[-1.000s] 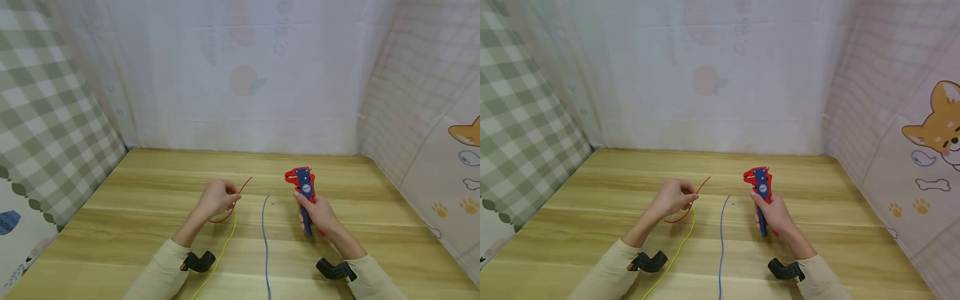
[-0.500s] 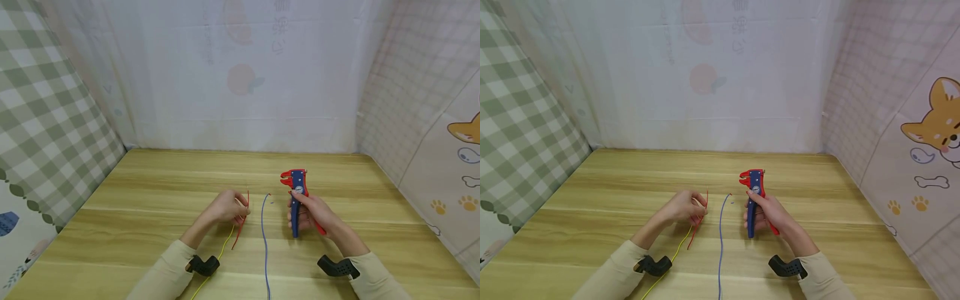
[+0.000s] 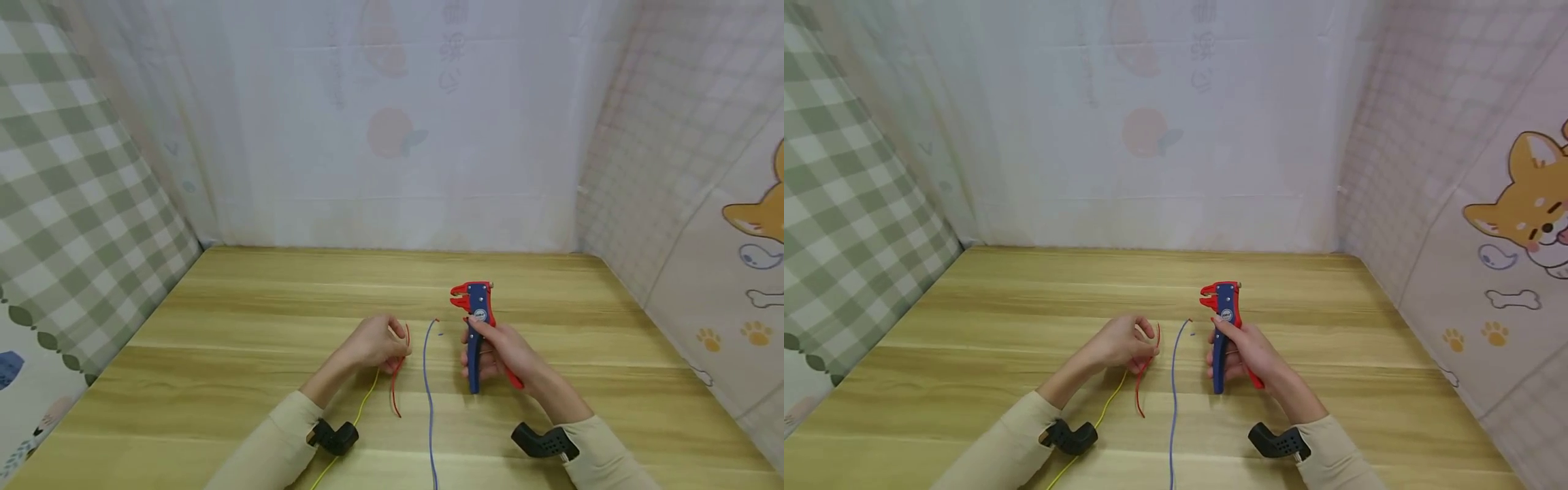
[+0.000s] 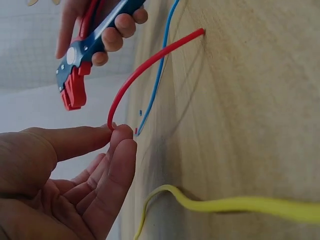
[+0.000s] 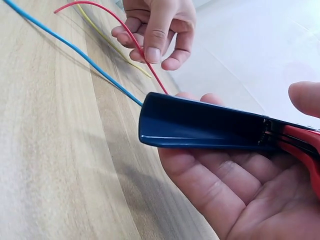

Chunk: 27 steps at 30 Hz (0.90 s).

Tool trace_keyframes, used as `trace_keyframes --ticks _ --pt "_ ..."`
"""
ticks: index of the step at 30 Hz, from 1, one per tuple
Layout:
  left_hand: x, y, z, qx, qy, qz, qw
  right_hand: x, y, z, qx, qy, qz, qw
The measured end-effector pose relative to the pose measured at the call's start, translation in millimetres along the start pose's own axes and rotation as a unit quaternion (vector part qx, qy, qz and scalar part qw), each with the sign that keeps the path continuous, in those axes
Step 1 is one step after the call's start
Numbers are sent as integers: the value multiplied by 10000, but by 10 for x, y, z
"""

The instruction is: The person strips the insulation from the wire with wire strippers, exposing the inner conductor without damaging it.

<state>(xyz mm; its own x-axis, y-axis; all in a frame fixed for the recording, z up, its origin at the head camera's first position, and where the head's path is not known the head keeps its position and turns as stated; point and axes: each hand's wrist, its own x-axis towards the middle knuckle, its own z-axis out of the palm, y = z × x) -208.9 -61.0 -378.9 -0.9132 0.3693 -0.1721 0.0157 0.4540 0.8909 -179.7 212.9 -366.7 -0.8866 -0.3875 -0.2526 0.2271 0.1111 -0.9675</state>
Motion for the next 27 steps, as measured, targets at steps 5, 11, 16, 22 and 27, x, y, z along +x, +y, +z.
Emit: trace_keyframes --ticks 5,11,16,22,27 --pt "64 57 40 303 146 41 9994 2 11 23 85 98 46 9999" --pt "97 30 100 316 211 28 9993 19 28 48 97 -1 41 9999" --pt "52 -14 65 326 223 46 9992 18 34 46 41 52 77 9999" --pt "-43 -41 -178 1183 856 227 9890 12 19 33 -24 91 10 10000" --pt "-122 -148 -287 2202 1130 241 9686 4 13 18 -49 73 -33 10000"
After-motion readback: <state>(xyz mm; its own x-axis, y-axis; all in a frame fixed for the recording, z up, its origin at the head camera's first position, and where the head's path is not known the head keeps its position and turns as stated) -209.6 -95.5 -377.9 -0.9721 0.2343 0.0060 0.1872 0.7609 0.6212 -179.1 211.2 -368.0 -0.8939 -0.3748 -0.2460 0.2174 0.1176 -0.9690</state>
